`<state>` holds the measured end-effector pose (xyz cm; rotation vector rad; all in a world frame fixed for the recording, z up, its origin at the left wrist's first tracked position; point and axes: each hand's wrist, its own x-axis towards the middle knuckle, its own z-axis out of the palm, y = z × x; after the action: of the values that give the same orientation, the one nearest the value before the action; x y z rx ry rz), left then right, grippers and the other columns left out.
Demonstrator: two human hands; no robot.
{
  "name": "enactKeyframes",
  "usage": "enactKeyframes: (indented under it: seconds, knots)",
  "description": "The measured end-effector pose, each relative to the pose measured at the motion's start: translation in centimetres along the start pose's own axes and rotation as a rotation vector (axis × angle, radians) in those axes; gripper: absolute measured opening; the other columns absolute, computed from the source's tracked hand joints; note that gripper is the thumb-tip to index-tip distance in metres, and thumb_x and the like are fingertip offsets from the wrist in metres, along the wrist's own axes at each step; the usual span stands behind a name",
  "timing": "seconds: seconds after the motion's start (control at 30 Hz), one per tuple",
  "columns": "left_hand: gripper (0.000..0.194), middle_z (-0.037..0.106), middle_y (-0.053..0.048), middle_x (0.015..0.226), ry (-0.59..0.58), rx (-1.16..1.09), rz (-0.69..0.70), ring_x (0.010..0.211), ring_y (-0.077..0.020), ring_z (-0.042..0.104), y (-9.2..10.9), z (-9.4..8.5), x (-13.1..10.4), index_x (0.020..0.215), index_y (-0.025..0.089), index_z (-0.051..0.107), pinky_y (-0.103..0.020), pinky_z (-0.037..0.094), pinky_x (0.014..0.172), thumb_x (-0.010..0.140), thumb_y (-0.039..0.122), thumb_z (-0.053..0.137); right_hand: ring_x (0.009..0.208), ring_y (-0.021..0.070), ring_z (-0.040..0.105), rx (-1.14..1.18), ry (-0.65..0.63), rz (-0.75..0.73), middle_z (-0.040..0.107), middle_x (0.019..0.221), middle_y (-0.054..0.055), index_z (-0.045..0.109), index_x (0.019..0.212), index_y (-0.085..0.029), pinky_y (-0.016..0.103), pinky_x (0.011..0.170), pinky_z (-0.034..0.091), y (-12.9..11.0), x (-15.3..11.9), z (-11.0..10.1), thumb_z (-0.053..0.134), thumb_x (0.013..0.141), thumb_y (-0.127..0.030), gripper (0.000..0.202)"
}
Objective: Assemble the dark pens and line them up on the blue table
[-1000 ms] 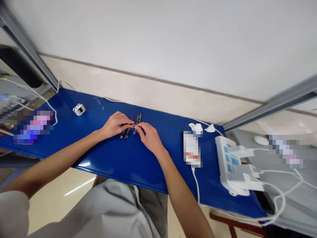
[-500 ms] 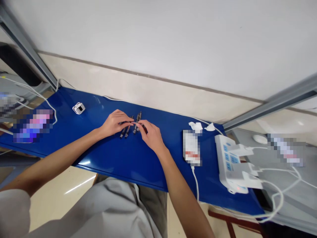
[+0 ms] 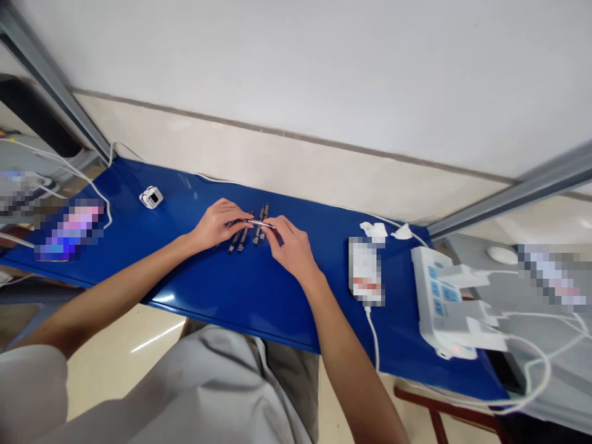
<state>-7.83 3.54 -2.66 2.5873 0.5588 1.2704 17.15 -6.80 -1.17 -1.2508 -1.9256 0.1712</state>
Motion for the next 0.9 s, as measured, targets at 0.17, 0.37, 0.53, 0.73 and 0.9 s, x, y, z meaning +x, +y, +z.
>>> enactKeyframes:
  seconds: [0.17,0.37,0.53,0.73,0.9]
  knots:
    - [0.032,0.086,-0.010,0.099,-0.022,0.015,-0.002,0.093,-0.0244,0.081,0.2,0.0,0.0,0.117,0.022,0.086,-0.044,0.054,0.094,0.111,0.049,0.069,0.058,0.0188,0.062,0.094,-0.055,0.129,0.070,0.073,0.001,0.073,0.107,-0.026,0.034,0.062,0.048,0.0,0.2,-0.1,0.056,0.117,-0.061,0.040]
    - [0.032,0.087,-0.009,0.100,-0.003,0.003,-0.006,0.092,-0.0237,0.081,0.7,-0.1,0.0,0.119,0.022,0.085,-0.043,0.053,0.091,0.111,0.048,0.070,0.069,0.0217,0.072,0.233,0.029,0.143,0.081,0.094,0.006,0.078,0.115,-0.027,0.037,0.069,0.057,-0.8,0.3,-0.1,0.068,0.110,-0.063,0.037]
    - [0.023,0.088,-0.007,0.099,0.075,0.018,0.060,0.090,-0.0224,0.082,1.4,0.2,-0.1,0.117,0.023,0.085,-0.042,0.053,0.089,0.108,0.042,0.076,0.058,0.0184,0.062,0.345,0.070,0.271,0.064,0.062,0.000,0.070,0.079,-0.026,0.035,0.062,0.052,-1.2,0.3,0.0,0.067,0.111,-0.065,0.051]
    - [0.026,0.089,-0.007,0.099,0.141,0.016,0.015,0.085,-0.0213,0.081,1.8,0.5,0.0,0.112,0.023,0.086,-0.041,0.056,0.086,0.105,0.047,0.080,0.061,0.0173,0.064,0.718,0.107,0.337,0.072,0.080,-0.001,0.080,0.116,-0.028,0.036,0.063,0.057,-1.0,1.0,0.4,0.086,0.097,-0.064,0.042]
    - [0.023,0.088,-0.006,0.094,0.155,0.056,0.036,0.085,-0.0212,0.082,1.8,0.6,-0.3,0.113,0.023,0.086,-0.041,0.056,0.086,0.105,0.044,0.081,0.063,0.0175,0.061,0.637,0.161,0.289,0.069,0.077,0.000,0.085,0.106,-0.028,0.035,0.059,0.050,-1.0,0.7,0.4,0.086,0.099,-0.057,0.030]
